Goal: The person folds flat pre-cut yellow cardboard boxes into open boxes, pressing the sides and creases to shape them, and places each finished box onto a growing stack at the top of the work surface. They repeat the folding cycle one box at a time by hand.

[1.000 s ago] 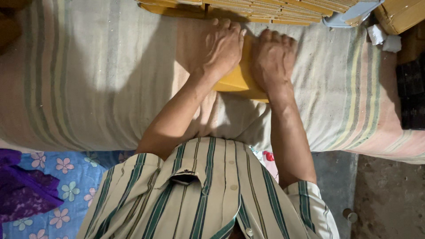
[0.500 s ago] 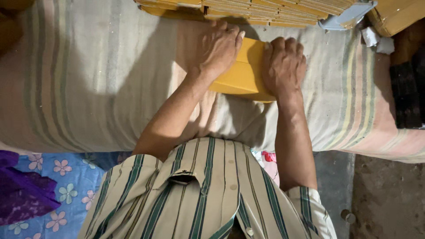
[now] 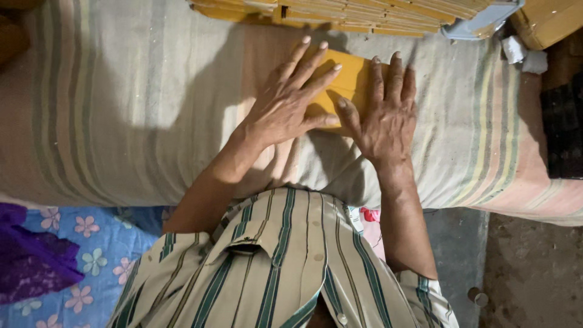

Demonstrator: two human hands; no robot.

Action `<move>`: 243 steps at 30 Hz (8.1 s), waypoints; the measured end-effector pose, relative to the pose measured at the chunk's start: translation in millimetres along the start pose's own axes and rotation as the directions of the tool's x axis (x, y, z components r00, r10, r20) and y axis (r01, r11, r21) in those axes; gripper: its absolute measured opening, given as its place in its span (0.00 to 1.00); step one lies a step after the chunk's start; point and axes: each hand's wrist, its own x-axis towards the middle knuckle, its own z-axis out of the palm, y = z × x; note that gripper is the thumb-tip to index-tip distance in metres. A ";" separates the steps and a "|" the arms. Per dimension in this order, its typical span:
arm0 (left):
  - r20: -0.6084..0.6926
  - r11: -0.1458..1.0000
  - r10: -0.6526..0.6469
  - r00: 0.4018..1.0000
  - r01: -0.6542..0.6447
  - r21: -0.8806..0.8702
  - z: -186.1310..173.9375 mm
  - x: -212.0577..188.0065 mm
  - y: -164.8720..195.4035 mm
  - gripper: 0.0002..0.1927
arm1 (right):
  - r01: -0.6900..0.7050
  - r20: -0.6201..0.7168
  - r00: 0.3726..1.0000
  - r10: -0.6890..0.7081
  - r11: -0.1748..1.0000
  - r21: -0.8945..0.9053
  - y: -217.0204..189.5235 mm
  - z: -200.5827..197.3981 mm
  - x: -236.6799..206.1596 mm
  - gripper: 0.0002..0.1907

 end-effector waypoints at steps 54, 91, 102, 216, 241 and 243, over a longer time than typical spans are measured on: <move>0.157 0.885 -0.371 0.915 0.400 -0.238 4.2 29.0 -11.6 0.28 | -0.013 0.131 0.991 0.009 1.000 0.027 4.2 0.0 11.8 0.39; 0.029 0.817 -0.561 0.827 0.549 0.175 -1.2 60.3 -13.1 0.32 | -0.243 0.194 0.942 0.273 0.956 -0.163 26.5 14.7 45.7 0.36; 0.050 0.885 -0.449 0.892 0.437 0.159 9.9 79.2 20.9 0.34 | -0.121 0.142 0.981 0.132 0.989 -0.082 -2.0 36.8 60.8 0.36; -0.103 0.867 -0.499 0.861 0.493 -0.076 32.3 27.7 -2.6 0.66 | -0.281 -0.022 0.959 0.281 0.946 -0.162 20.3 21.5 14.7 0.57; -0.023 0.816 -0.578 0.815 0.577 -0.038 27.8 50.1 12.7 0.55 | -0.213 -0.184 0.968 0.173 0.951 -0.224 25.0 33.9 16.4 0.54; -0.124 0.855 -0.516 0.847 0.519 -0.011 28.6 50.3 11.5 0.48 | -0.275 -0.155 0.957 0.243 0.932 -0.235 25.4 35.1 16.6 0.46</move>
